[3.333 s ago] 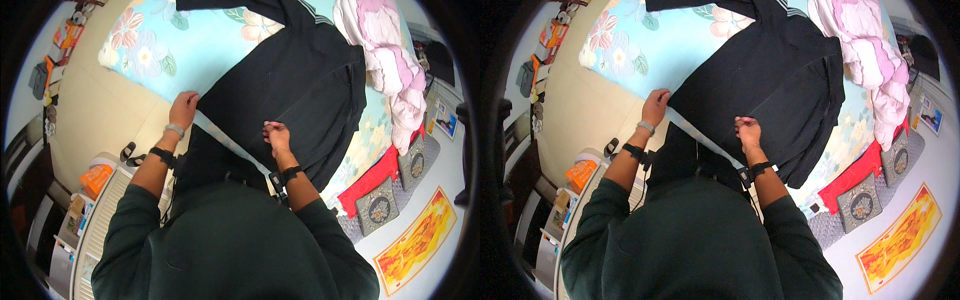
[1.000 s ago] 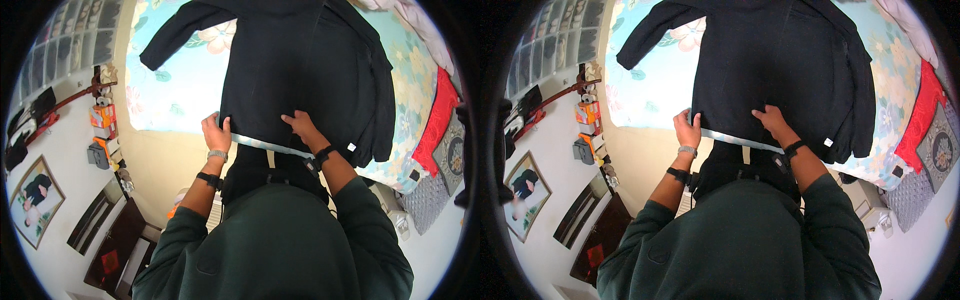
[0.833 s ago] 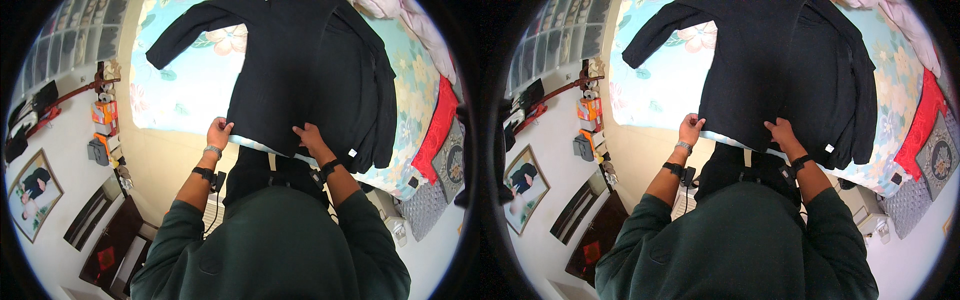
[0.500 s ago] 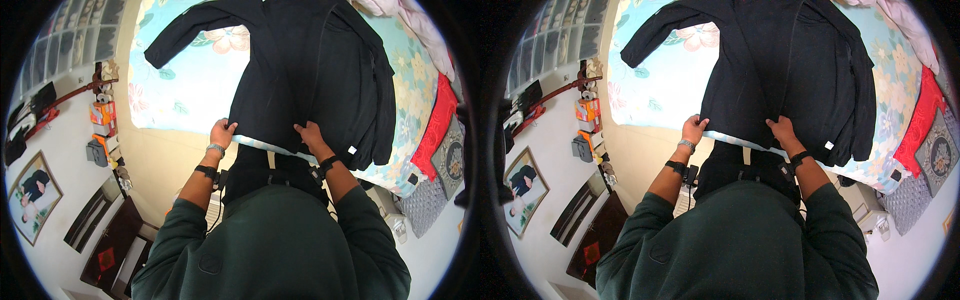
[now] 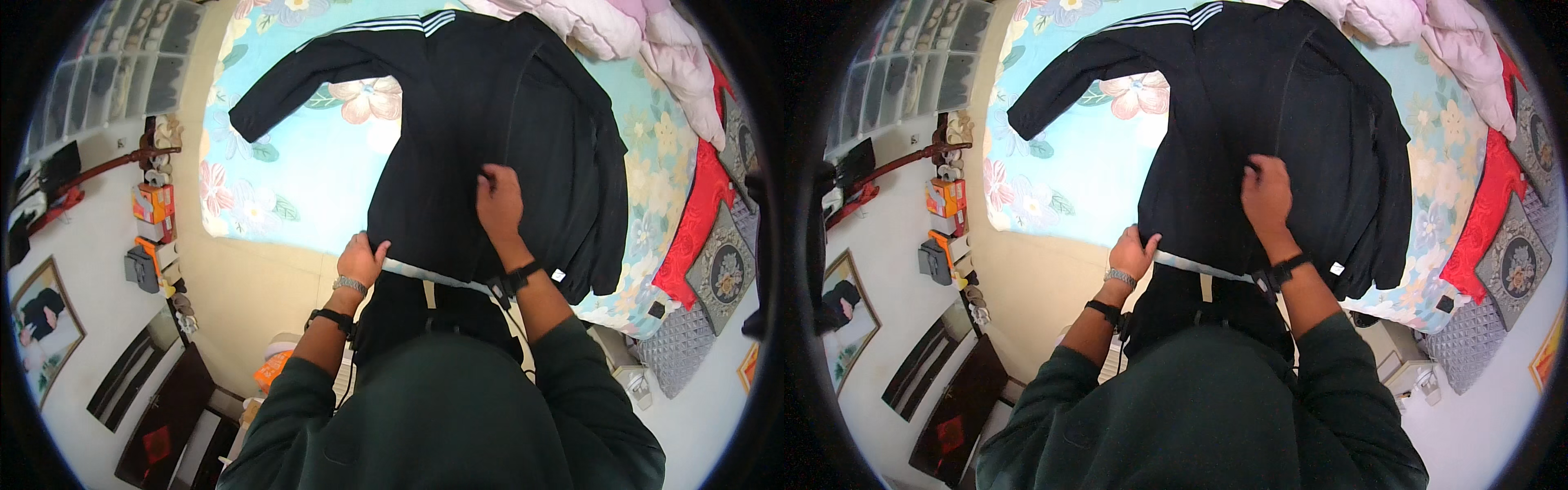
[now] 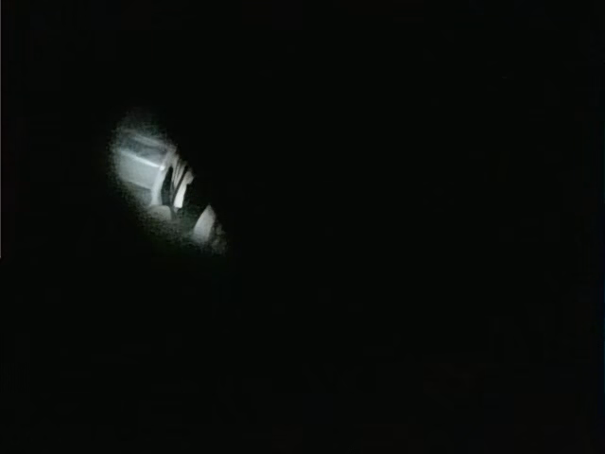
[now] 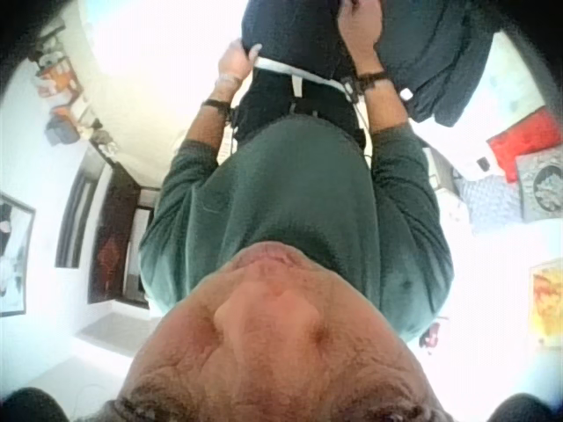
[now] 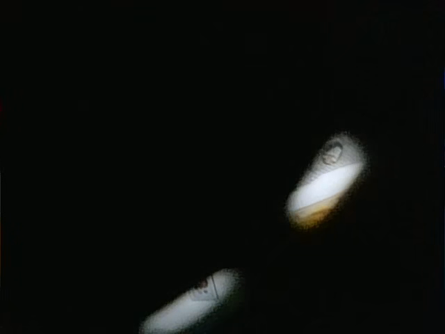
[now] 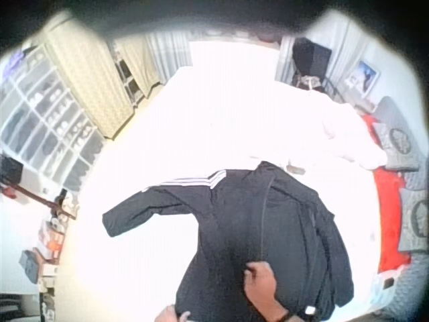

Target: The person folds a black jacket on a bed. They first turn the jacket inside out, then lay it flat, smooth the fabric, fold the sleeves inward, and fold the body in half.

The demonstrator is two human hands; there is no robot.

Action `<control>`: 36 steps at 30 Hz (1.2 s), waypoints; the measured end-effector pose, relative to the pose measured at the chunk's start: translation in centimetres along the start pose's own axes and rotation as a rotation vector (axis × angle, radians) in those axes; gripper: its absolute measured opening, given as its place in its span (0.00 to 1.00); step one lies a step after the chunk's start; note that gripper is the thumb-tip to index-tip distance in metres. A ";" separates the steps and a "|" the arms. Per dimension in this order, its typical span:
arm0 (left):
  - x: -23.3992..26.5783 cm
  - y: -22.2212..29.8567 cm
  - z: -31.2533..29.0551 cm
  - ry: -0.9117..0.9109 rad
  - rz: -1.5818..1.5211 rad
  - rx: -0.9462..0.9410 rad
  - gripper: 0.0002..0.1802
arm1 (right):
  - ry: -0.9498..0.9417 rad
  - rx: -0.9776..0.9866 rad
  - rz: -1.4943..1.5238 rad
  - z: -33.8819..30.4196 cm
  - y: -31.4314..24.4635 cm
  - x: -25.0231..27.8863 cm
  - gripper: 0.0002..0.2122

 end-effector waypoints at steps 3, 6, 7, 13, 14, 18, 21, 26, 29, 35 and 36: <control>-0.4 0.2 -0.3 0.039 0.135 -0.106 0.23 | -0.196 0.340 0.110 5.6 -6.5 -5.7 0.13; -1.3 -0.4 -0.4 0.071 0.214 -0.130 0.19 | -0.519 0.589 0.028 10.5 -11.7 -11.9 0.14; -1.7 -0.8 -0.5 0.062 0.216 -0.118 0.18 | -0.680 0.629 -0.074 12.1 -12.7 -14.0 0.14; -3.0 -5.3 -0.2 -0.026 -0.197 0.049 0.18 | -0.614 0.836 -0.672 25.6 -13.5 -19.5 0.22; -2.9 -6.0 0.1 -0.105 -0.296 0.129 0.21 | -0.585 0.816 -0.667 26.6 -13.4 -19.5 0.25; -1.6 -6.2 0.3 -0.187 -0.783 0.552 0.28 | -0.534 0.837 -0.481 26.2 -14.4 -19.2 0.24; 0.8 -4.6 -0.1 0.140 -0.284 0.176 0.22 | -0.405 0.873 -0.262 22.8 -15.5 -17.8 0.22; 0.3 -2.8 -0.9 0.213 -0.096 -0.056 0.17 | -0.452 0.451 -0.057 13.2 -13.7 -15.0 0.16; -0.6 -3.1 0.0 0.137 -0.002 -0.139 0.13 | -0.754 0.415 -0.004 6.1 -12.4 -13.1 0.14; 1.1 -5.4 1.3 0.060 -0.252 0.138 0.13 | -0.699 0.195 0.354 6.5 -9.2 -11.2 0.10; 1.6 -4.7 1.0 0.153 -0.251 0.158 0.12 | -0.533 0.101 0.352 8.7 -7.6 -11.0 0.07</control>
Point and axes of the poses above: each hand's wrist, its own z-axis towards the middle knuckle, its own x-axis out of the back of the hand, y = z × x, the point moved 3 cm from there along z, towards the middle knuckle, and after that the axes turned 12 degrees about y, right-handed, at the moved point
